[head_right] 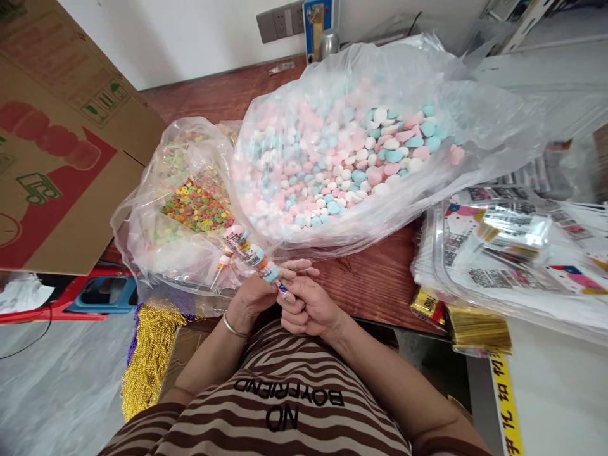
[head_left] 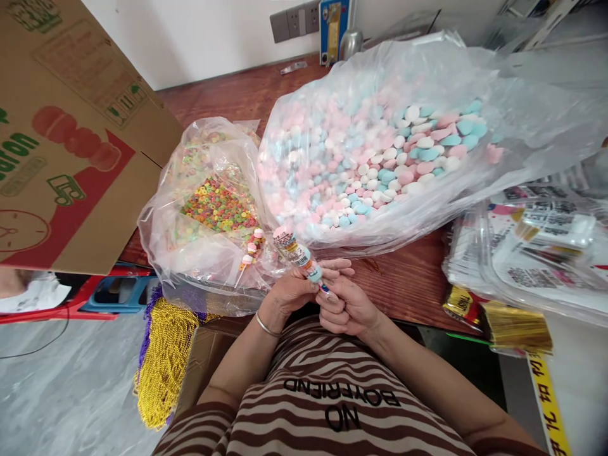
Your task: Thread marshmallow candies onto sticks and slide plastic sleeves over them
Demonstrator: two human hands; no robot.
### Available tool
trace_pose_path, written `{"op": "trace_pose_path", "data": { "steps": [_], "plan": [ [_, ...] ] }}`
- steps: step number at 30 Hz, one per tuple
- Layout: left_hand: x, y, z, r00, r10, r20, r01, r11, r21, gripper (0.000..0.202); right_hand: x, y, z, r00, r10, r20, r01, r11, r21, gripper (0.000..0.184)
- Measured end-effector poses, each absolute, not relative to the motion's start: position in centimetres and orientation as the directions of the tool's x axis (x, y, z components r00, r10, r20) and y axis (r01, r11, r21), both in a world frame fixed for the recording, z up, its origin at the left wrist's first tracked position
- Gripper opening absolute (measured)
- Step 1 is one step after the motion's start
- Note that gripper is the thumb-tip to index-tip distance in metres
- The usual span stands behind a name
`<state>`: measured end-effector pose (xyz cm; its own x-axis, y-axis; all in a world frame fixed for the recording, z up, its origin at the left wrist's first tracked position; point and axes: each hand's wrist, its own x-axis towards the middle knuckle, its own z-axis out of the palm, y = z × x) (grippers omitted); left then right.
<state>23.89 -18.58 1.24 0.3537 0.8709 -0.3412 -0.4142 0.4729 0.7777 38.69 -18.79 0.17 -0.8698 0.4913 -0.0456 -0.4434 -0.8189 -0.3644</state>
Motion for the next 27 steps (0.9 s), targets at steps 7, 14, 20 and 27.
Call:
{"op": "trace_pose_path", "data": {
  "steps": [7, 14, 20, 27],
  "plan": [
    [24.6, -18.7, 2.0, 0.065, 0.952, -0.299, -0.422, 0.298, 0.856, 0.036, 38.1, -19.0, -0.2, -0.751, 0.621, -0.225, -0.384, -0.687, -0.617, 0.048],
    [21.6, -18.4, 3.7, -0.305, 0.950, -0.067, -0.275, -0.020, 0.961, 0.036, 45.7, -19.4, -2.6, -0.075, 0.992, 0.106, 0.589, 0.130, -0.797, 0.022],
    [22.3, -19.5, 1.9, -0.216, 0.974, -0.063, -0.142, 0.032, 0.989, 0.035, 47.8, -17.4, -3.9, -0.034, 0.970, 0.242, 0.873, 0.147, -0.465, 0.021],
    [22.5, -20.7, 2.0, -0.198, 0.980, -0.039, 0.106, 0.061, 0.993, 0.031, 46.3, -14.4, -3.5, -0.145, 0.982, 0.122, 0.962, 0.169, -0.215, 0.020]
  ]
}}
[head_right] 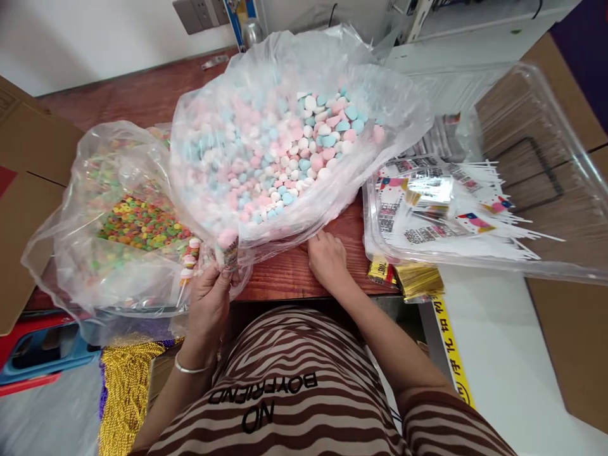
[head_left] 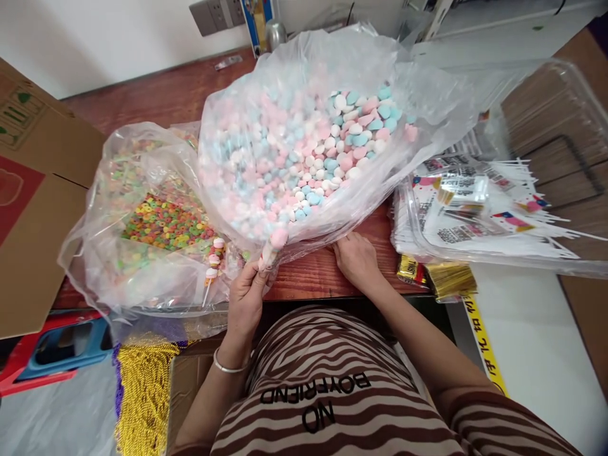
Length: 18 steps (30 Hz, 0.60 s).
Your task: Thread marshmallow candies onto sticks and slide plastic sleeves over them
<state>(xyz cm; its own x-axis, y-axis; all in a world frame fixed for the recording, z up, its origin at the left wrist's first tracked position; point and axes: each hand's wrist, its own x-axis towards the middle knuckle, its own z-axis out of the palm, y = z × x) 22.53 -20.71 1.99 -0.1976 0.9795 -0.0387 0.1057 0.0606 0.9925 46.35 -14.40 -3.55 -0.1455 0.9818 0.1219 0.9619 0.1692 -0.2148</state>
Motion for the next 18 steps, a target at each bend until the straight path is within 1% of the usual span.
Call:
{"op": "trace_pose_path", "data": {
  "steps": [2, 4, 5, 7, 8, 10, 12, 14, 16, 18],
  "plan": [
    [22.5, -20.8, 2.5, -0.212, 0.977, -0.029, 0.172, 0.066, 0.983, 0.029, 46.8, -15.1, -3.1, -0.138, 0.980, 0.144, 0.967, 0.165, -0.194, 0.020],
    [22.6, -20.7, 2.9, -0.197, 0.980, 0.025, 0.322, 0.040, 0.946, 0.024, 47.1, -16.7, -2.3, -0.116, 0.966, 0.233, 0.958, 0.170, -0.230, 0.020],
    [22.8, -20.6, 3.0, -0.170, 0.983, 0.074, 0.416, 0.003, 0.909, 0.021, 47.0, -17.7, -1.8, -0.122, 0.945, 0.302, 0.939, 0.209, -0.275, 0.020],
    [23.4, -20.2, 3.0, -0.089, 0.979, 0.186, 0.580, -0.101, 0.808, 0.018, 46.4, -19.6, -0.6, -0.148, 0.880, 0.451, 0.862, 0.339, -0.377, 0.015],
    [23.9, -20.0, 2.8, -0.042, 0.971, 0.234, 0.643, -0.153, 0.750, 0.018, 45.8, -20.4, 0.0, -0.164, 0.842, 0.515, 0.824, 0.404, -0.397, 0.013],
    [24.9, -19.5, 2.4, 0.050, 0.954, 0.296, 0.740, -0.234, 0.630, 0.021, 44.2, -21.1, 0.9, -0.194, 0.779, 0.597, 0.779, 0.492, -0.389, 0.010],
    [25.9, -19.2, 1.9, 0.132, 0.936, 0.325, 0.802, -0.293, 0.520, 0.024, 42.5, -20.7, 1.3, -0.202, 0.751, 0.628, 0.782, 0.510, -0.358, 0.012],
    [26.8, -19.2, 1.6, 0.184, 0.920, 0.346, 0.834, -0.332, 0.441, 0.024, 41.2, -19.7, 1.3, -0.185, 0.758, 0.626, 0.815, 0.474, -0.333, 0.019],
    [27.3, -19.3, 1.4, 0.206, 0.905, 0.372, 0.844, -0.357, 0.400, 0.022, 40.6, -18.8, 1.1, -0.166, 0.768, 0.619, 0.849, 0.431, -0.307, 0.025],
    [27.5, -19.5, 1.1, 0.205, 0.890, 0.408, 0.840, -0.374, 0.394, 0.022, 40.6, -18.3, 0.9, -0.170, 0.767, 0.618, 0.867, 0.414, -0.276, 0.028]
  ]
}}
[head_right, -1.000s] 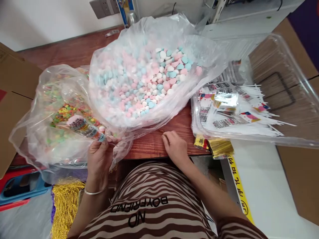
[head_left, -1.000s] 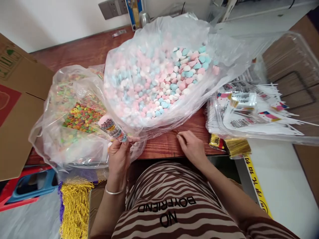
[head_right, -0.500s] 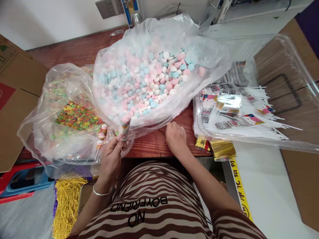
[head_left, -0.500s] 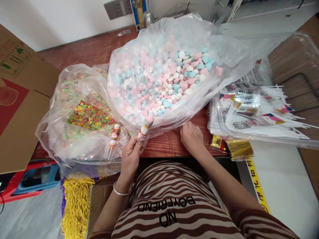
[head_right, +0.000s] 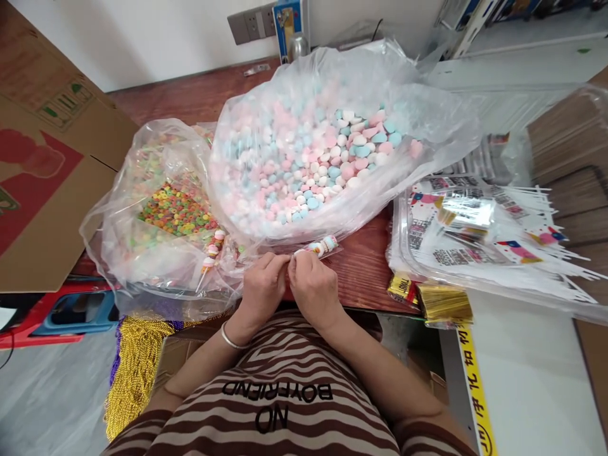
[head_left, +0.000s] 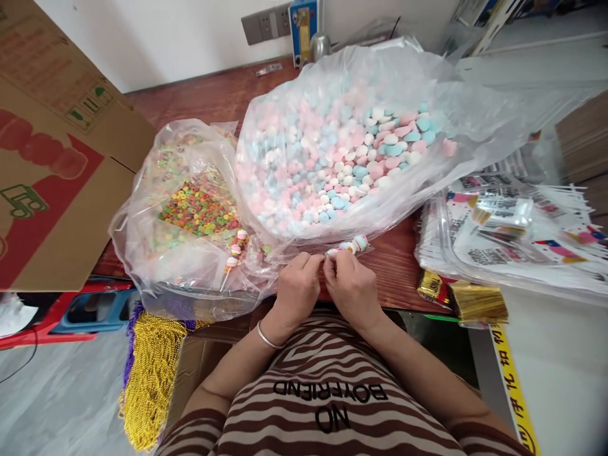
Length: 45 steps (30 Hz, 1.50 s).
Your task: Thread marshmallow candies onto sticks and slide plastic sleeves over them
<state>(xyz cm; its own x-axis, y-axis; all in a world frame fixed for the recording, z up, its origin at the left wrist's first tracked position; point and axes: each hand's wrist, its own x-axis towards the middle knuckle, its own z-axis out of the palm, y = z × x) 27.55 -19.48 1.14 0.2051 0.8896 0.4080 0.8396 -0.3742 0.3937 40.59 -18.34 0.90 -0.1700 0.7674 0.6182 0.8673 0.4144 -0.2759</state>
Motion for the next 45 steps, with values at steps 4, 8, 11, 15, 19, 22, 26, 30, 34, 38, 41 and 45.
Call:
{"op": "trace_pose_path", "data": {
  "steps": [4, 8, 11, 15, 19, 22, 26, 30, 34, 38, 41, 45],
  "plan": [
    [27.5, -19.8, 0.6, 0.173, 0.882, 0.439, 0.811, -0.380, 0.445, 0.025, 41.0, -18.7, 0.8, -0.258, 0.758, 0.599, 0.857, 0.466, -0.220, 0.030],
    [27.2, -19.6, 0.6, 0.098, 0.905, 0.414, 0.752, -0.340, 0.565, 0.024, 41.0, -19.1, 0.9, -0.303, 0.739, 0.602, 0.828, 0.516, -0.218, 0.022],
    [27.2, -19.0, 1.1, -0.056, 0.944, 0.326, 0.573, -0.237, 0.785, 0.016, 41.0, -19.2, 0.9, -0.270, 0.713, 0.647, 0.779, 0.557, -0.289, 0.016],
    [27.7, -18.3, 1.8, -0.136, 0.985, -0.106, -0.064, 0.098, 0.993, 0.015, 40.8, -19.1, 0.5, -0.144, 0.698, 0.701, 0.663, 0.594, -0.456, 0.020],
    [28.5, -18.1, 2.2, 0.013, 0.944, -0.330, -0.523, 0.287, 0.802, 0.036, 40.3, -19.0, 0.3, 0.076, 0.822, 0.565, 0.468, 0.471, -0.748, 0.009],
    [28.9, -18.2, 2.3, 0.101, 0.926, -0.363, -0.610, 0.346, 0.713, 0.039, 40.3, -18.7, 0.8, 0.143, 0.935, 0.324, 0.216, 0.290, -0.932, 0.009],
    [28.9, -18.4, 1.6, 0.085, 0.945, -0.317, -0.578, 0.306, 0.757, 0.038, 41.0, -18.1, 1.9, -0.032, 0.998, 0.052, -0.075, 0.049, -0.996, 0.027],
    [28.0, -18.7, 0.8, -0.013, 0.998, -0.054, -0.208, 0.050, 0.977, 0.027, 42.0, -17.6, 2.2, -0.221, 0.970, -0.102, -0.054, -0.116, -0.992, 0.033],
    [26.4, -18.7, 0.6, 0.173, 0.900, 0.400, 0.477, -0.432, 0.765, 0.023, 42.6, -17.4, 1.8, -0.225, 0.971, -0.085, 0.083, -0.068, -0.994, 0.035],
    [26.1, -18.9, 0.5, 0.374, 0.808, 0.456, 0.746, -0.554, 0.370, 0.035, 42.9, -17.5, 1.9, -0.179, 0.982, 0.062, 0.307, 0.115, -0.945, 0.023],
    [26.8, -19.1, 0.4, 0.311, 0.818, 0.484, 0.790, -0.506, 0.347, 0.028, 42.9, -17.6, 2.2, -0.243, 0.964, 0.104, 0.279, 0.172, -0.945, 0.020],
    [27.6, -19.0, 0.6, 0.097, 0.912, 0.399, 0.726, -0.339, 0.598, 0.021, 42.5, -17.9, 2.1, -0.236, 0.962, 0.138, 0.238, 0.195, -0.952, 0.021]
  ]
}}
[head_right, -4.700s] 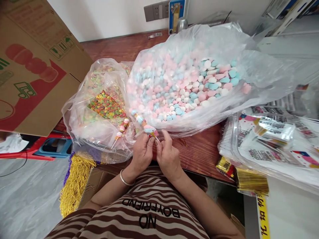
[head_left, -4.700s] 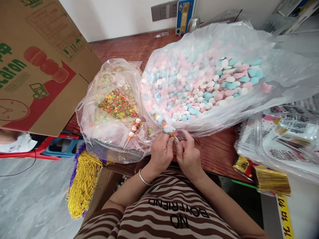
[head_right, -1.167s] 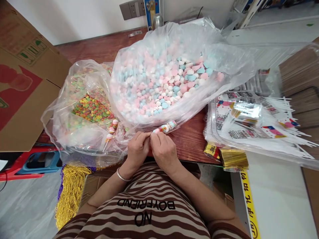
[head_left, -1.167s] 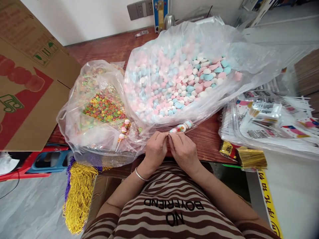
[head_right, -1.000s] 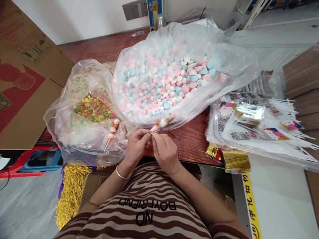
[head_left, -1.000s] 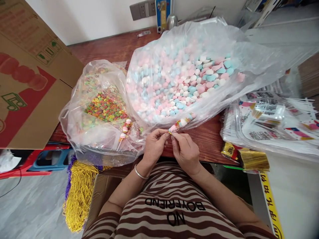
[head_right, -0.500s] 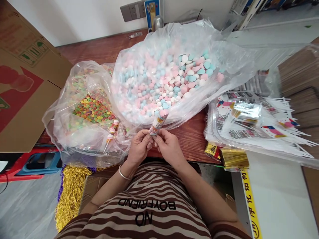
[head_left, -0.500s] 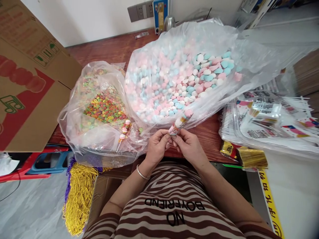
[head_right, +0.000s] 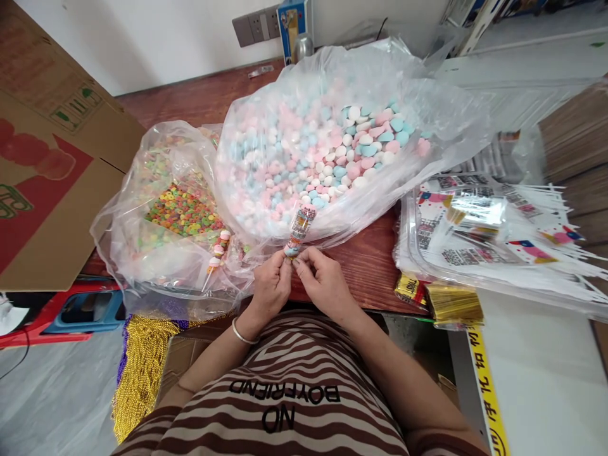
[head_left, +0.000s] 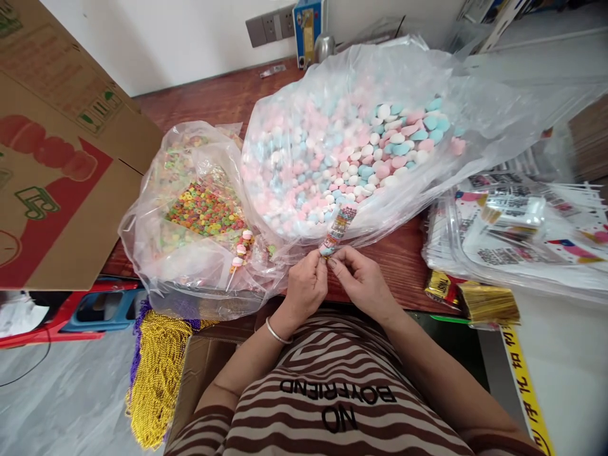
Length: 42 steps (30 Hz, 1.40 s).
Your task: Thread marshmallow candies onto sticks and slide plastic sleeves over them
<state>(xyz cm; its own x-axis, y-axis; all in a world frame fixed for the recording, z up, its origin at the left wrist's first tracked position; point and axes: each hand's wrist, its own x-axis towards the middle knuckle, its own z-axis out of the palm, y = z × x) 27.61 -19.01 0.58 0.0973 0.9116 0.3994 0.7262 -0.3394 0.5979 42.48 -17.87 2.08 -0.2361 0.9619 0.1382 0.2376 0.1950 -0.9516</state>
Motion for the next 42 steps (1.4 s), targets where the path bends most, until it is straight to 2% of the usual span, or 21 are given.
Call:
{"op": "trace_pose_path", "data": {
  "steps": [3, 6, 10, 14, 16, 19, 21, 22, 24, 25, 26, 28, 29, 30, 32, 34, 36, 39, 41, 42],
  "plan": [
    [27.7, -18.7, 0.8, 0.018, 0.929, 0.370, 0.671, -0.285, 0.684, 0.021, 41.8, -18.2, 1.9, -0.158, 0.970, 0.185, 0.232, 0.219, -0.948, 0.012],
    [27.7, -18.6, 1.0, -0.001, 0.917, 0.398, 0.665, -0.297, 0.685, 0.022, 41.1, -18.4, 1.9, -0.086, 0.970, 0.229, 0.218, 0.243, -0.945, 0.013],
    [28.0, -19.0, 0.9, -0.006, 0.904, 0.428, 0.651, -0.321, 0.688, 0.024, 40.5, -18.3, 2.0, -0.053, 0.948, 0.313, 0.307, 0.313, -0.898, 0.009],
    [27.7, -18.8, 0.7, 0.044, 0.898, 0.438, 0.574, -0.382, 0.724, 0.026, 40.8, -18.1, 2.3, -0.039, 0.910, 0.412, 0.370, 0.396, -0.841, 0.014],
    [26.9, -18.1, 0.8, 0.118, 0.868, 0.483, 0.503, -0.471, 0.725, 0.028, 41.4, -18.1, 2.7, -0.072, 0.936, 0.345, 0.270, 0.351, -0.896, 0.015],
    [25.2, -17.0, 1.9, 0.227, 0.774, 0.592, 0.450, -0.622, 0.641, 0.025, 42.3, -18.0, 3.7, -0.320, 0.945, 0.072, -0.019, 0.070, -0.997, 0.025],
    [24.2, -17.1, 3.6, 0.239, 0.707, 0.666, 0.513, -0.674, 0.531, 0.018, 42.9, -17.8, 4.4, -0.465, 0.885, -0.035, -0.112, -0.098, -0.989, 0.031],
    [23.8, -17.6, 4.7, 0.206, 0.684, 0.700, 0.566, -0.667, 0.485, 0.017, 43.1, -17.6, 4.8, -0.470, 0.882, -0.044, -0.120, -0.113, -0.986, 0.033],
    [23.4, -19.2, 6.9, 0.089, 0.675, 0.732, 0.645, -0.599, 0.474, 0.026, 43.8, -17.2, 5.8, -0.334, 0.943, 0.019, -0.078, -0.007, -0.997, 0.031],
    [23.5, -20.1, 8.0, 0.039, 0.701, 0.712, 0.631, -0.570, 0.527, 0.024, 44.1, -17.1, 6.3, -0.221, 0.971, 0.089, -0.021, 0.087, -0.996, 0.028],
    [23.7, -21.0, 8.8, 0.105, 0.772, 0.627, 0.545, -0.572, 0.613, 0.019, 44.5, -17.0, 6.9, -0.109, 0.977, 0.184, 0.052, 0.191, -0.980, 0.024],
    [24.3, -22.2, 9.5, 0.431, 0.844, 0.320, 0.342, -0.481, 0.808, 0.019, 45.0, -17.3, 8.2, -0.028, 0.919, 0.392, 0.190, 0.390, -0.901, 0.012],
    [24.7, -22.4, 9.4, 0.541, 0.823, 0.173, 0.303, -0.383, 0.873, 0.023, 45.0, -17.6, 8.7, -0.095, 0.877, 0.472, 0.224, 0.480, -0.848, 0.008],
    [25.1, -22.2, 9.0, 0.572, 0.816, 0.081, 0.287, -0.292, 0.912, 0.027, 45.0, -18.0, 9.0, -0.218, 0.825, 0.521, 0.218, 0.562, -0.798, 0.008],
    [25.4, -21.2, 7.9, 0.479, 0.873, 0.095, 0.208, -0.218, 0.954, 0.036, 44.5, -18.9, 9.0, -0.495, 0.694, 0.522, 0.138, 0.656, -0.742, 0.012],
    [25.1, -20.2, 7.0, 0.309, 0.931, 0.192, 0.146, -0.246, 0.958, 0.055, 43.8, -19.4, 7.9, -0.656, 0.613, 0.441, 0.104, 0.652, -0.751, 0.015],
    [24.7, -19.6, 6.6, 0.227, 0.927, 0.297, 0.245, -0.350, 0.904, 0.084, 43.2, -19.3, 6.5, -0.681, 0.651, 0.336, 0.141, 0.567, -0.812, 0.016],
    [24.5, -19.9, 6.1, 0.299, 0.856, 0.423, 0.525, -0.517, 0.676, 0.117, 43.2, -18.4, 5.1, -0.579, 0.788, 0.209, 0.185, 0.377, -0.908, 0.019],
    [24.6, -20.2, 5.2, 0.277, 0.836, 0.474, 0.638, -0.529, 0.560, 0.125, 43.5, -17.9, 5.2, -0.503, 0.842, 0.195, 0.155, 0.310, -0.938, 0.018],
    [24.7, -20.2, 4.6, 0.221, 0.840, 0.496, 0.678, -0.498, 0.540, 0.123, 43.5, -17.8, 5.5, -0.504, 0.838, 0.208, 0.119, 0.306, -0.944, 0.017]
  ]
}}
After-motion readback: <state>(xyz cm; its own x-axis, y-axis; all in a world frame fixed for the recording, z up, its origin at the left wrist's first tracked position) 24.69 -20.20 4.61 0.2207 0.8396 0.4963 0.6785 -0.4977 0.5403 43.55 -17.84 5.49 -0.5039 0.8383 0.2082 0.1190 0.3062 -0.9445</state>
